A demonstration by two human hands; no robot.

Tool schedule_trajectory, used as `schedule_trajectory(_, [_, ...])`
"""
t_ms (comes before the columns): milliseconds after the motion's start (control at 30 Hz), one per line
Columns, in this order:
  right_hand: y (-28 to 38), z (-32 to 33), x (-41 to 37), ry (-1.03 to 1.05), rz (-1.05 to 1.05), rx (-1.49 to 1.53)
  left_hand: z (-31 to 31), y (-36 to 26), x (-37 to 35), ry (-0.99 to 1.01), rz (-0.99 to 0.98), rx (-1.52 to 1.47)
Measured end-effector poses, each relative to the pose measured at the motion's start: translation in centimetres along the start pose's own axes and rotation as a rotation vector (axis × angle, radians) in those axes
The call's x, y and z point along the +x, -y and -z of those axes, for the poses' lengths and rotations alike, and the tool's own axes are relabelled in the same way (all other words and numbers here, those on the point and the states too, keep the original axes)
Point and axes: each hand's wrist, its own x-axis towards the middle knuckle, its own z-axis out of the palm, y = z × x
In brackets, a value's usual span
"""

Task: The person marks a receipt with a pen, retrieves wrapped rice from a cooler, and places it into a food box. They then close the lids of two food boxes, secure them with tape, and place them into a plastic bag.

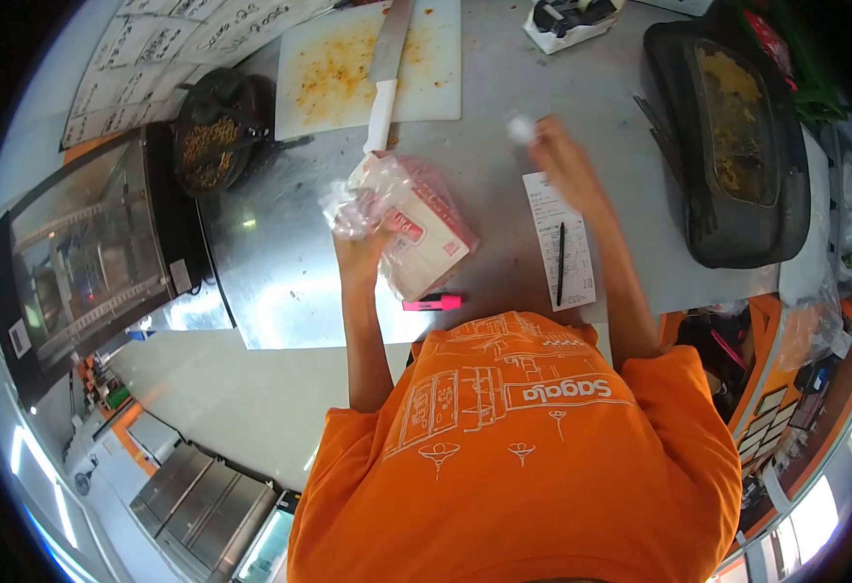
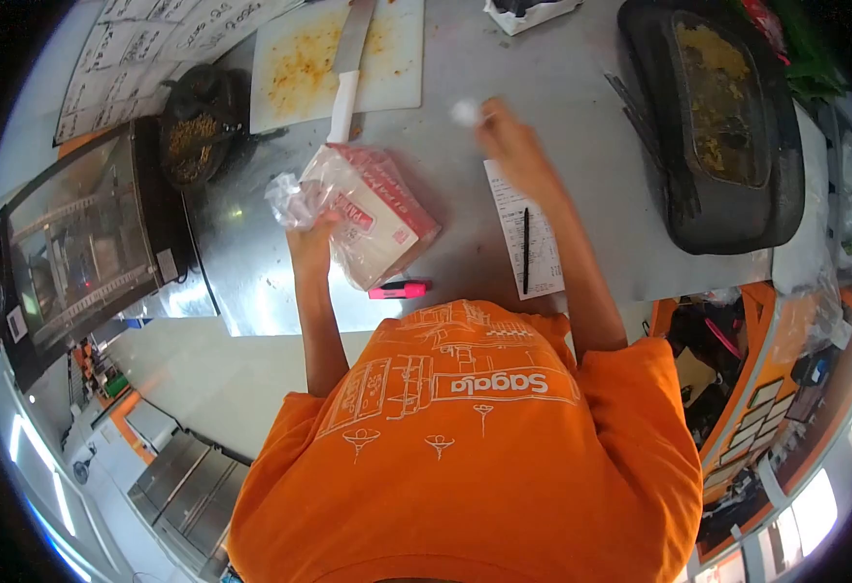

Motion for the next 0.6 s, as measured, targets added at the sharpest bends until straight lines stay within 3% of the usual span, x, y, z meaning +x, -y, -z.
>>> schedule_trajectory(33, [2.0, -2.0, -1.2, 0.151, 0.038, 0.046, -0.3, -0.1, 0.2, 0.001, -0.026, -0.052])
schedule_trajectory(100, [2.8, -5.4, -2.7, 0.290, 0.336, 0.064, -0.7, -1.1, -0.1, 0.070, 0.038, 0.041])
schedule_trajectory(167, [3.8, -7.4, -3.5, 0.333, 0.358, 0.033, -0.7, -1.3, 0.3, 0.051, 0.008, 0.222])
schedule_trajectory(300, [5.1, -8.2, -3.3, 0.375, 0.363, 0.006, -0.6, -1.6, 0.6, 0.071, 0.065, 0.186])
schedule_trajectory(600, [5.6, -7.8, -3.4, 0.326, 0.404, -0.003, -0.3, -1.2, 1.0, 0.145, -0.049, 0.307])
